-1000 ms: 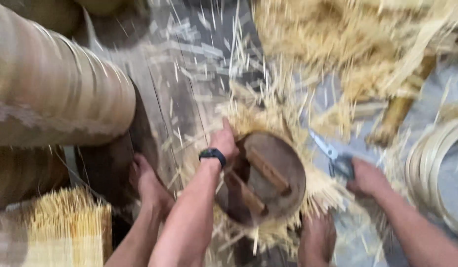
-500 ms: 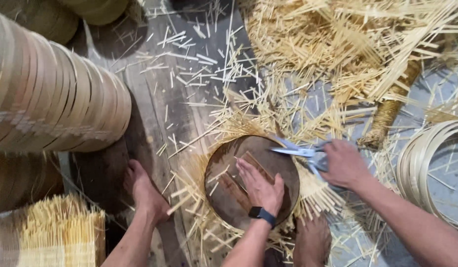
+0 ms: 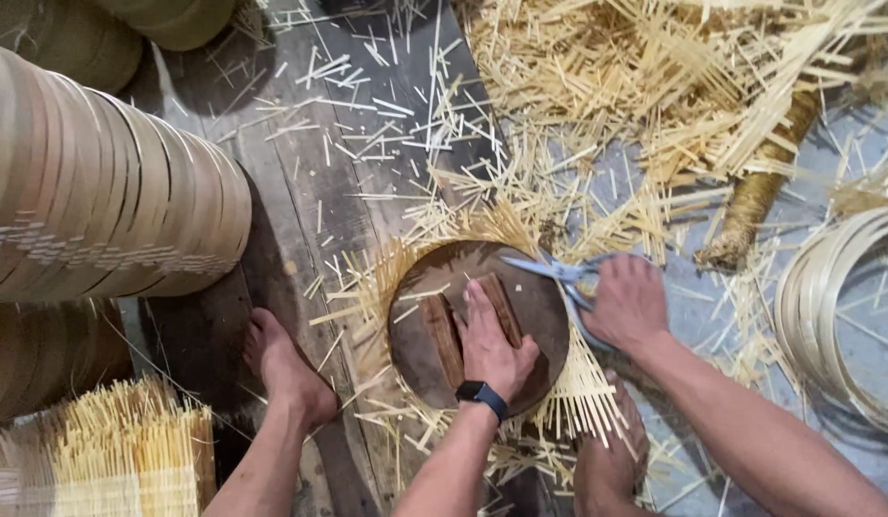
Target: The person sits on the floor of a bamboo workshop, trims the protruding ends of a woven bamboo mat with scissors, fits a bent bamboo rim around the mat, presses the mat into a round wooden form, and stacks the finished round bamboo tray onto a pile of completed trays.
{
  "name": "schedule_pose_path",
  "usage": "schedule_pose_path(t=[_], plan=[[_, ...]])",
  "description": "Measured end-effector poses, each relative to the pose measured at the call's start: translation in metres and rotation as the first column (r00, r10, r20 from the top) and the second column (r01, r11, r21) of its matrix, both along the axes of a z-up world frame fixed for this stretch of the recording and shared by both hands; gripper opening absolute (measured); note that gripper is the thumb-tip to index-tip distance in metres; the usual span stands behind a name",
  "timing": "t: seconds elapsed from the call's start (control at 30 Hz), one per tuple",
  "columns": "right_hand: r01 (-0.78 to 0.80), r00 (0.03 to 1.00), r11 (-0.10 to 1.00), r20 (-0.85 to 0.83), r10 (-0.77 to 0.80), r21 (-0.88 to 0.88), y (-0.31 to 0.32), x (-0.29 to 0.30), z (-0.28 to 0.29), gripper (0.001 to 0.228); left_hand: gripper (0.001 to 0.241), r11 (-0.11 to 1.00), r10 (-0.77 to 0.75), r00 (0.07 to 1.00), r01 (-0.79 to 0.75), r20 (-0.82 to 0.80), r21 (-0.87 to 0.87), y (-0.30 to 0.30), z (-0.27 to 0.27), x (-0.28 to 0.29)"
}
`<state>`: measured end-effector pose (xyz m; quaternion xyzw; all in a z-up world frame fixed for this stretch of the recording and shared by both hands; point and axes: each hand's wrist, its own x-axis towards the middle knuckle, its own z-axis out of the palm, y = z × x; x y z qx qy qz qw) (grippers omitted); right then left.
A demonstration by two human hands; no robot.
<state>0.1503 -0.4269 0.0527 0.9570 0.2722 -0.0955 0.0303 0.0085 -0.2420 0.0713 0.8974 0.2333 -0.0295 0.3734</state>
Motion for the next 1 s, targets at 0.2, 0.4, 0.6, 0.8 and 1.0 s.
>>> schedule_pose_path(t=[0.2,0.4,0.6,0.8,1.0], plan=[[-0.006,0.988,0.999,-0.156,0.011,0.035,-0.04,0.023,-0.021,0.04,0.124,0.993,-0.112,0.993,0.111,-0.025,-0.04,0.012,0.002,-0.001],[-0.109,0.994,0.992,-0.024,0.108,-0.056,0.027,0.027,0.029,0.063,0.123,0.991,-0.133,0.99,0.134,0.057,-0.02,0.016,0.006,-0.007],[-0.116,0.985,0.993,-0.13,0.111,-0.032,-0.035,0.033,-0.021,0.033,0.122,0.968,-0.239,0.971,0.237,-0.012,-0.082,0.026,0.001,-0.016],[-0.186,0.974,0.981,0.138,0.177,0.061,0.003,0.029,-0.002,0.046,0.104,0.964,-0.231,0.969,0.241,0.09,-0.11,0.023,0.007,-0.018],[-0.151,0.988,0.986,-0.054,0.147,-0.074,-0.024,0.038,-0.021,0.022,0.099,0.949,-0.299,0.953,0.303,0.055,-0.091,0.033,0.014,-0.014]])
